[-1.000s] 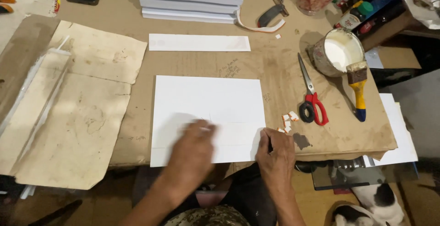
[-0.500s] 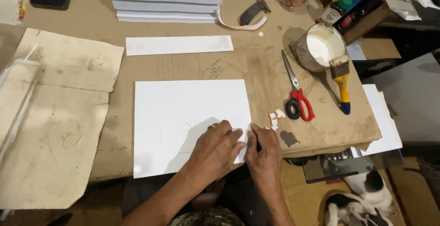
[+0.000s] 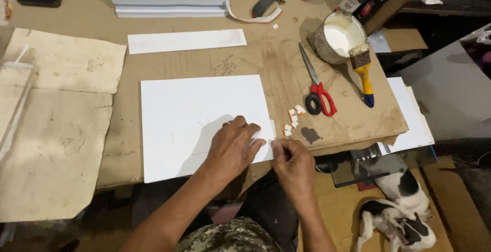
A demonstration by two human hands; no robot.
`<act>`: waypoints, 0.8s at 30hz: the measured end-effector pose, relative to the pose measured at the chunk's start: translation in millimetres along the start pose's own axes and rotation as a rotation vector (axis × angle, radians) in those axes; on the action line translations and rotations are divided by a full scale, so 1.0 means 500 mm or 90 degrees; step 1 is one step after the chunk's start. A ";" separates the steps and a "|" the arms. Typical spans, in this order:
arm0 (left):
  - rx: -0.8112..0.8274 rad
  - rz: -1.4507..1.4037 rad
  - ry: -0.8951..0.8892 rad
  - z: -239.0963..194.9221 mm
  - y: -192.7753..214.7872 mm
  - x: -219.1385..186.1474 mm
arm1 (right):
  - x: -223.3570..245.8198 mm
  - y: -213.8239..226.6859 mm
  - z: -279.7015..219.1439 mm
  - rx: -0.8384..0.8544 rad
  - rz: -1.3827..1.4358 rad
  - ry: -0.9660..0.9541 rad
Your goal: Applying glue to paper labels and attaching them to the front of white book covers.
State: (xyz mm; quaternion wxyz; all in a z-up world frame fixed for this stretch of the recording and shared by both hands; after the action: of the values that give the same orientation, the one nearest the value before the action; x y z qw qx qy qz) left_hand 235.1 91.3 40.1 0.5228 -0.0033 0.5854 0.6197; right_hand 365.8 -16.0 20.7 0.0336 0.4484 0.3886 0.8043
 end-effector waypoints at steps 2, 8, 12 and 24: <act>0.007 0.001 0.007 0.007 -0.010 0.002 | -0.023 0.028 0.044 -0.046 -0.017 0.025; 0.015 0.062 0.023 0.049 -0.031 0.009 | -0.068 0.058 0.254 -0.104 -0.156 0.155; 0.085 0.082 0.059 0.070 -0.042 0.007 | -0.181 0.036 0.308 0.082 -0.315 0.016; 0.245 0.084 0.175 0.076 -0.063 0.023 | -0.340 0.171 0.106 0.063 -0.098 -0.176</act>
State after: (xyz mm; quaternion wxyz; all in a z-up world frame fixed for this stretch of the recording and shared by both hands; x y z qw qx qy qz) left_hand 273.6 118.9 22.3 0.3876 0.0504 0.7574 0.5231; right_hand 531.9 -112.5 -25.9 0.1262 0.5251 0.4524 0.7097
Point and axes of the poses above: each hand's wrist, its own z-axis towards the middle knuckle, its own y-axis out of the back of the hand, x = y × z, the point moved 10 cm from there along z, towards the middle knuckle, and after that the axes turned 13 degrees about -x, right-handed, at the moved point
